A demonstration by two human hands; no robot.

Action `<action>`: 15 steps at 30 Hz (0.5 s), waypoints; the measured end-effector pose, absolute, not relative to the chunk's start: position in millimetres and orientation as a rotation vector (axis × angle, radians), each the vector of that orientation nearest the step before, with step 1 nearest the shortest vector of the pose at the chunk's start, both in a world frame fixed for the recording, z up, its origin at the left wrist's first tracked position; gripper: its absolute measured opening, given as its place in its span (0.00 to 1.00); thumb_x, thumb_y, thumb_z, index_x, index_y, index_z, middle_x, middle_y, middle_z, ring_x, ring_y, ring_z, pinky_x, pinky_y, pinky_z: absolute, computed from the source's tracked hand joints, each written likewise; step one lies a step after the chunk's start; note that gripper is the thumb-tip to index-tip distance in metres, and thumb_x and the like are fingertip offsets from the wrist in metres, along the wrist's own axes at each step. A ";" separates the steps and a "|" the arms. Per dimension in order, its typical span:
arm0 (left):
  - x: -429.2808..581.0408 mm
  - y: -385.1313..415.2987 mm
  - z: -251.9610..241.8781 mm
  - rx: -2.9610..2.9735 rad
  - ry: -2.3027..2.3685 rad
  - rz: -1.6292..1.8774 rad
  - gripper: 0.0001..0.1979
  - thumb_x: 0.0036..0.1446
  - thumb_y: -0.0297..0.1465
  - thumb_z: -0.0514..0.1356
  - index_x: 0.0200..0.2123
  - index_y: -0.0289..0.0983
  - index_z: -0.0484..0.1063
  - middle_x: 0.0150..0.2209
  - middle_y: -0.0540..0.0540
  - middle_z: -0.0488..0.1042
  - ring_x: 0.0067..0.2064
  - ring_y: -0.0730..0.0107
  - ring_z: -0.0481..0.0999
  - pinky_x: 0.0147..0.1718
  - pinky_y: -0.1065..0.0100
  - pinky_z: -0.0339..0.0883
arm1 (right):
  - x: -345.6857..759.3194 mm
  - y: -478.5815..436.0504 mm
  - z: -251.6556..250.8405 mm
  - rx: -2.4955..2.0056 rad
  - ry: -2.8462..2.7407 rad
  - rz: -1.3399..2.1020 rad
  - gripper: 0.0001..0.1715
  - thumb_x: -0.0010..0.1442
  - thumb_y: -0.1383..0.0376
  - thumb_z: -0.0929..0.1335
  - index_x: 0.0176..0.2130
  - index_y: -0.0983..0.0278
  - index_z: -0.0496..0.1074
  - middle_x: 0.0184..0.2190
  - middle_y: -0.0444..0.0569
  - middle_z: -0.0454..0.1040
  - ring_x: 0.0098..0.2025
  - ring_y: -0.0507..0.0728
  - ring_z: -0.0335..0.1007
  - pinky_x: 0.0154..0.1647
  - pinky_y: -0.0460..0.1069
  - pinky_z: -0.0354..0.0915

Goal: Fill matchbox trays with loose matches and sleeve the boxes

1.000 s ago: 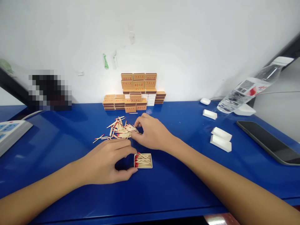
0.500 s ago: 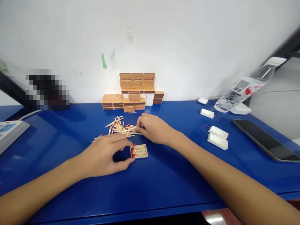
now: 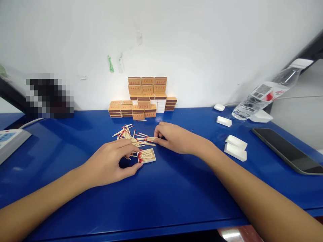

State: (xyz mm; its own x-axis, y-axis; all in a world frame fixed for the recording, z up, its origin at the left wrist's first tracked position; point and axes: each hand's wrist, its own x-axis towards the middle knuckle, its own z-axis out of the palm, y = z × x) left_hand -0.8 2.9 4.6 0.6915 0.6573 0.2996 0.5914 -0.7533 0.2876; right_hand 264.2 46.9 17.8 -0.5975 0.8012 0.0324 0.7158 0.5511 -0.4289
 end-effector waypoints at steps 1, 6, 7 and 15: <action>-0.7 2.9 4.9 2.733 1.016 0.580 0.12 0.63 0.38 0.64 0.44 0.37 0.78 0.40 0.45 0.78 0.38 0.62 0.78 0.36 0.61 0.72 | 263.9 46.1 17.8 -1.280 -2.567 0.550 0.15 0.72 0.54 0.64 0.40 0.62 0.71 0.39 0.52 0.75 0.37 0.58 0.68 0.38 0.52 0.61; -1.8 4.1 5.7 2.751 1.014 0.607 0.10 0.64 0.37 0.64 0.43 0.37 0.78 0.38 0.45 0.78 0.38 0.62 0.77 0.36 0.61 0.72 | 267.4 43.2 19.4 -1.330 -2.573 0.561 0.19 0.74 0.52 0.62 0.40 0.62 0.71 0.40 0.53 0.75 0.37 0.58 0.69 0.39 0.53 0.62; -2.2 4.5 5.7 2.757 1.013 0.613 0.10 0.64 0.37 0.64 0.42 0.37 0.78 0.38 0.45 0.78 0.38 0.62 0.77 0.36 0.61 0.72 | 268.7 42.8 19.9 -1.339 -2.567 0.554 0.19 0.74 0.53 0.61 0.40 0.62 0.71 0.40 0.53 0.75 0.38 0.59 0.69 0.40 0.53 0.63; -3.8 7.3 5.8 2.790 0.975 0.652 0.09 0.64 0.37 0.63 0.40 0.36 0.76 0.36 0.45 0.77 0.37 0.61 0.76 0.36 0.61 0.71 | 276.3 40.5 23.6 -1.331 -2.586 0.502 0.15 0.74 0.57 0.60 0.41 0.62 0.69 0.42 0.53 0.74 0.38 0.58 0.70 0.42 0.55 0.65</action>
